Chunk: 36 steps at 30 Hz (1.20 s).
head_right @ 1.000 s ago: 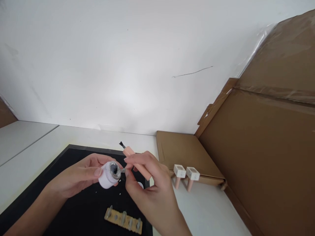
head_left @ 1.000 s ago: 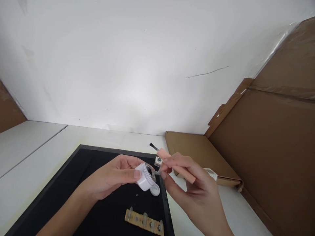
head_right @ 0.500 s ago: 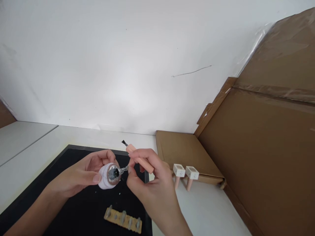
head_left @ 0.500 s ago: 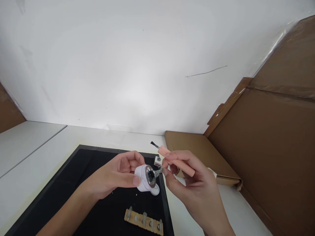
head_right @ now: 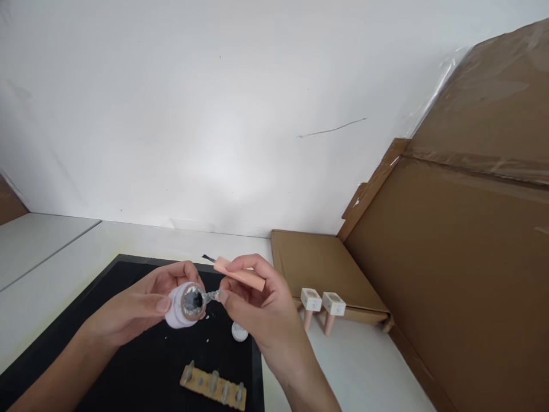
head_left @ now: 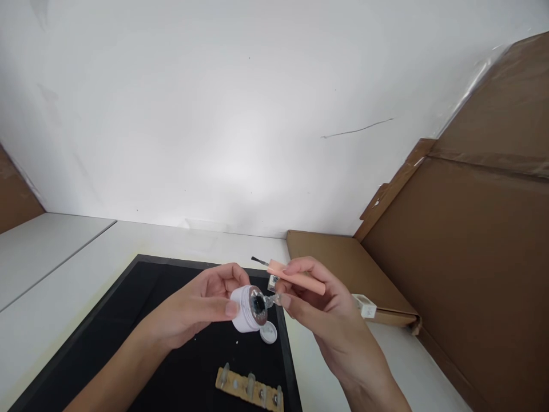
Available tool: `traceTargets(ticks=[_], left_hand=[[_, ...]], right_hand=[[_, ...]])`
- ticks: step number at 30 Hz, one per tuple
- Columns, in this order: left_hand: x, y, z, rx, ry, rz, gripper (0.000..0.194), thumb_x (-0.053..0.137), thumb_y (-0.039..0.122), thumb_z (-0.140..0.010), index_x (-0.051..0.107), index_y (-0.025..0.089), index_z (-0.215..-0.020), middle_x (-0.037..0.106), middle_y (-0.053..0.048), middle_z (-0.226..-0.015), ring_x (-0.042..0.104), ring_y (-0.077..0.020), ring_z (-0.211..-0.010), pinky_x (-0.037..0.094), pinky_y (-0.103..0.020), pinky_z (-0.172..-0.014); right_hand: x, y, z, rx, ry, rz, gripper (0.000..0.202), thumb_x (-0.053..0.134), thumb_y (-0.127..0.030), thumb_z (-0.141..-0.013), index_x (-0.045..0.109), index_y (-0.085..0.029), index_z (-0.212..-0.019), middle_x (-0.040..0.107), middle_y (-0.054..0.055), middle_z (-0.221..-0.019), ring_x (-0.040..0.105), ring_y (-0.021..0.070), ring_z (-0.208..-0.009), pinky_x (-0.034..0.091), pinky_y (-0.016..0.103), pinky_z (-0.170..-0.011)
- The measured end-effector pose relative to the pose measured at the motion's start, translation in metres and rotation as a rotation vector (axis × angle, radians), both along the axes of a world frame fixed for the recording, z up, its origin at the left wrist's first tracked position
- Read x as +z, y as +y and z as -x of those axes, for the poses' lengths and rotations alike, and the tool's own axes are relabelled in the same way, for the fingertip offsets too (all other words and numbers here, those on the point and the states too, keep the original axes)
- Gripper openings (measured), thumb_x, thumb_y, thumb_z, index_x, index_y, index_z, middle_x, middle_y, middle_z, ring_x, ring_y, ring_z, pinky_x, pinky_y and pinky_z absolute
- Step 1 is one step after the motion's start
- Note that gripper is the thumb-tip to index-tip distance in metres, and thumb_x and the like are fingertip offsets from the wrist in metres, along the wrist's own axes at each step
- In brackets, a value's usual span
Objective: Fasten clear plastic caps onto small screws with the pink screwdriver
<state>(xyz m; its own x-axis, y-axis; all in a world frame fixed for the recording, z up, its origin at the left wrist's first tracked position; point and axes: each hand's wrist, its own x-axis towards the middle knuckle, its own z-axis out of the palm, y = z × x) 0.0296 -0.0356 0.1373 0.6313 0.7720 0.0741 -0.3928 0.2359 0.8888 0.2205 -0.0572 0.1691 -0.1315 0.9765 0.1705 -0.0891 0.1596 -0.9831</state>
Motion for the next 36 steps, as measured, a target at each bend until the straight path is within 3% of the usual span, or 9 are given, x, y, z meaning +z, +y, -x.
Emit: traceTargets(ticks=[5, 14, 23, 26, 29, 33, 36], left_hand=[[0.002, -0.003, 0.001, 0.018, 0.019, 0.034, 0.038, 0.082, 0.038, -0.063, 0.061, 0.016, -0.087, 0.066, -0.002, -0.078, 0.06, -0.0129, -0.07, 0.042, -0.024, -0.067], [0.003, -0.004, 0.003, 0.026, -0.001, 0.09, 0.039, 0.083, 0.038, -0.063, 0.061, 0.016, -0.086, 0.066, -0.002, -0.078, 0.061, -0.0123, -0.07, 0.042, -0.022, -0.067], [0.005, -0.004, 0.007, 0.044, 0.004, 0.014, 0.033, 0.079, 0.037, -0.07, 0.06, 0.017, -0.087, 0.067, -0.002, -0.08, 0.061, -0.0122, -0.073, 0.041, -0.022, -0.068], [0.008, -0.006, 0.008, 0.057, 0.004, -0.013, 0.03, 0.078, 0.036, -0.071, 0.06, 0.017, -0.086, 0.066, -0.001, -0.08, 0.059, -0.0108, -0.073, 0.041, -0.021, -0.067], [0.011, -0.01, 0.01, 0.073, 0.014, -0.031, 0.031, 0.079, 0.036, -0.07, 0.06, 0.018, -0.086, 0.066, -0.001, -0.081, 0.058, -0.0107, -0.072, 0.041, -0.021, -0.067], [0.015, -0.011, 0.011, 0.102, 0.013, -0.058, 0.035, 0.083, 0.034, -0.065, 0.062, 0.018, -0.088, 0.065, -0.002, -0.081, 0.056, -0.0112, -0.072, 0.041, -0.021, -0.065], [0.017, -0.011, 0.012, 0.106, 0.002, -0.076, 0.035, 0.083, 0.031, -0.065, 0.064, 0.018, -0.09, 0.064, -0.002, -0.082, 0.056, -0.0112, -0.073, 0.042, -0.021, -0.066]], right_hand=[[0.004, 0.0, -0.002, -0.007, 0.017, 0.048, 0.019, 0.077, -0.023, -0.067, 0.062, -0.023, -0.079, 0.059, -0.003, -0.062, 0.047, 0.0099, -0.055, 0.036, 0.021, -0.049], [0.003, 0.007, -0.01, 0.104, 0.088, 0.146, 0.025, 0.082, -0.027, -0.066, 0.063, -0.024, -0.082, 0.066, -0.002, -0.065, 0.05, 0.0087, -0.06, 0.036, 0.018, -0.052], [0.01, 0.003, -0.012, 0.1, 0.091, 0.145, 0.027, 0.084, -0.027, -0.063, 0.063, -0.022, -0.08, 0.066, 0.0, -0.062, 0.053, 0.0103, -0.056, 0.038, 0.02, -0.049], [0.011, 0.001, -0.012, 0.074, 0.054, 0.108, 0.023, 0.081, -0.031, -0.068, 0.066, -0.022, -0.083, 0.067, 0.001, -0.064, 0.053, 0.0111, -0.056, 0.041, 0.022, -0.05], [0.011, -0.003, -0.014, -0.001, 0.008, -0.038, 0.015, 0.073, -0.035, -0.078, 0.071, -0.024, -0.088, 0.07, 0.003, -0.07, 0.056, 0.0119, -0.058, 0.046, 0.023, -0.051], [0.007, -0.013, -0.02, -0.087, -0.108, -0.457, 0.014, 0.062, -0.033, -0.088, 0.074, -0.032, -0.096, 0.074, 0.003, -0.097, 0.062, 0.0113, -0.056, 0.05, 0.024, -0.048], [0.006, -0.024, -0.025, -0.179, -0.215, -0.688, 0.021, 0.061, -0.032, -0.089, 0.071, -0.04, -0.105, 0.075, -0.001, -0.099, 0.063, 0.0117, -0.056, 0.053, 0.026, -0.053]])
